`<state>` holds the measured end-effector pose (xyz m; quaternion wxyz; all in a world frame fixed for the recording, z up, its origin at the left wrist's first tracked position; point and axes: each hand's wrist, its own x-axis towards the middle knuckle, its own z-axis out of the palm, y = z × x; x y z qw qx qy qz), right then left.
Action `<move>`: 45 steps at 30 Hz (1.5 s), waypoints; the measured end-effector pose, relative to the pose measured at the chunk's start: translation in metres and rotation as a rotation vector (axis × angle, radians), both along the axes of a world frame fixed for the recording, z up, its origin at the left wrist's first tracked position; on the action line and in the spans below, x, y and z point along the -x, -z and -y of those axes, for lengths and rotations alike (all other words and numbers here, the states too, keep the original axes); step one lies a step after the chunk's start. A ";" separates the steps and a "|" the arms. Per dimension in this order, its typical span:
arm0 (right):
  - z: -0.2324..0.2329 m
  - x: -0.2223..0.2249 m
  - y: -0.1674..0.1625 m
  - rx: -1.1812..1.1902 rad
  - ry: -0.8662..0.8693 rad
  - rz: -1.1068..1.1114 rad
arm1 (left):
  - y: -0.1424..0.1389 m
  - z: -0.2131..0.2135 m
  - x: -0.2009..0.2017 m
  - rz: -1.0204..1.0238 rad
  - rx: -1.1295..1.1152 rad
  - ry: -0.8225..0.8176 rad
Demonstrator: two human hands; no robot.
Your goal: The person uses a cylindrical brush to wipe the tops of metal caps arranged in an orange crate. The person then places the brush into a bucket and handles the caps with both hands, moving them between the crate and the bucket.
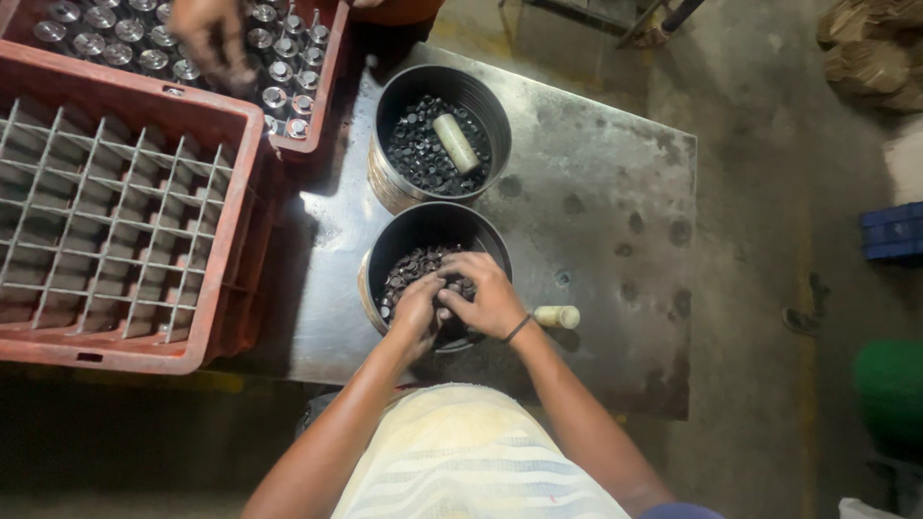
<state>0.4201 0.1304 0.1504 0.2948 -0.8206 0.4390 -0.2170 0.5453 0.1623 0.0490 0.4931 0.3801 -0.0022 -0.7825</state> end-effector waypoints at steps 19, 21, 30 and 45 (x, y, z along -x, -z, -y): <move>0.014 0.067 -0.020 -0.405 -0.015 0.793 | 0.015 -0.001 0.000 0.048 0.136 -0.012; 0.011 0.037 -0.013 -0.357 0.073 0.267 | 0.012 -0.002 -0.002 0.021 0.150 0.046; 0.003 0.009 0.011 -0.275 0.119 -0.028 | 0.011 -0.011 -0.022 0.367 0.080 0.097; 0.016 -0.028 0.064 -0.421 -0.034 -0.545 | 0.018 0.000 -0.024 0.689 0.152 -0.058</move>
